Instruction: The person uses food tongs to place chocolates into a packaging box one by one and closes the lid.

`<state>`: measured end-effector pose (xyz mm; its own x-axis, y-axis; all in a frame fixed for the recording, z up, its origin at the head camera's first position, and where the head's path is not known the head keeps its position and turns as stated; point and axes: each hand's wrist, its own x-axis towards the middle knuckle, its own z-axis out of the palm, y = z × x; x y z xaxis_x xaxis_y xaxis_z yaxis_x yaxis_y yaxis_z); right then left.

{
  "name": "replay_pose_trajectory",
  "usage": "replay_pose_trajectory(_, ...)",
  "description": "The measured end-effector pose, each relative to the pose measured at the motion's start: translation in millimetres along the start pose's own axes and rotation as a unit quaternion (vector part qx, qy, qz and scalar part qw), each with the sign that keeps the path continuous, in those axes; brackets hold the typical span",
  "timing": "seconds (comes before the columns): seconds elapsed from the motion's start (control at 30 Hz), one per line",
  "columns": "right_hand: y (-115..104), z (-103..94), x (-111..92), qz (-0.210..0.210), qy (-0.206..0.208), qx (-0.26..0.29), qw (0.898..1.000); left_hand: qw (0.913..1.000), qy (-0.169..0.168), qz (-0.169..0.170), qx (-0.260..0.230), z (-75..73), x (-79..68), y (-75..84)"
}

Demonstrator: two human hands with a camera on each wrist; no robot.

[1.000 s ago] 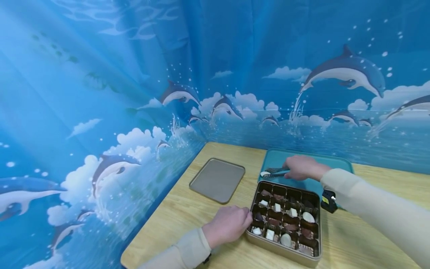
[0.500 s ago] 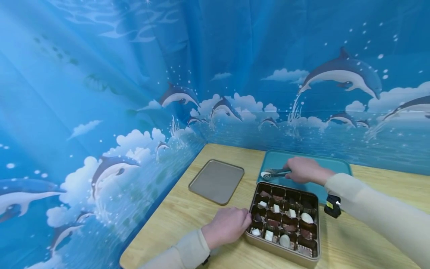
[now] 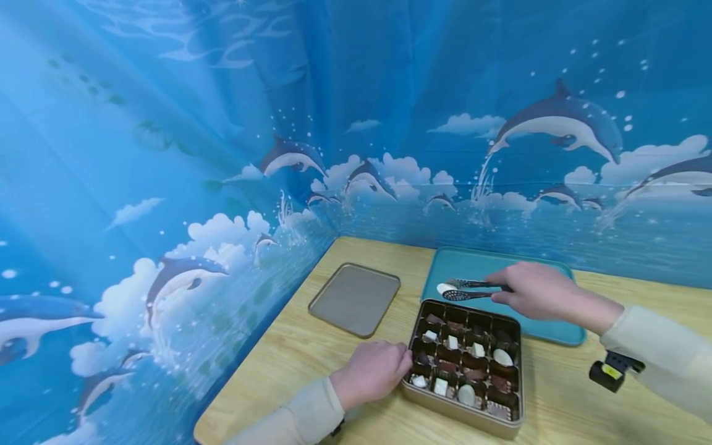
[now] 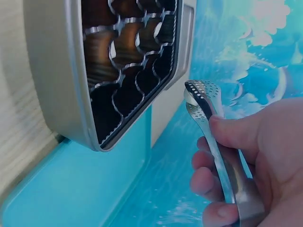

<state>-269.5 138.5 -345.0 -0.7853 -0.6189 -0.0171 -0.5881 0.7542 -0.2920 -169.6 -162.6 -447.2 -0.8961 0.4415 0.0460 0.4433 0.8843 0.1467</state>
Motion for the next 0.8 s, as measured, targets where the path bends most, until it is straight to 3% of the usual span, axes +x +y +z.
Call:
replay_pose_trajectory(0.3, -0.7, -3.4, -56.8, -0.010, 0.006, -0.012, 1.000, 0.9999, -0.006, -0.001, -0.012, -0.1, 0.3, -0.1)
replay_pose_trajectory(0.57, 2.5, 8.1, -96.9, 0.029, -0.029, -0.040, 0.998, 0.9999, -0.009, -0.003, 0.003, 0.0, -0.4, 0.3)
replay_pose_trajectory(0.8, 6.4, 21.2, -117.8, 0.052, -0.074, -0.037, 0.995, 0.9999, -0.012, -0.009, 0.007, -2.1, 0.4, 1.7)
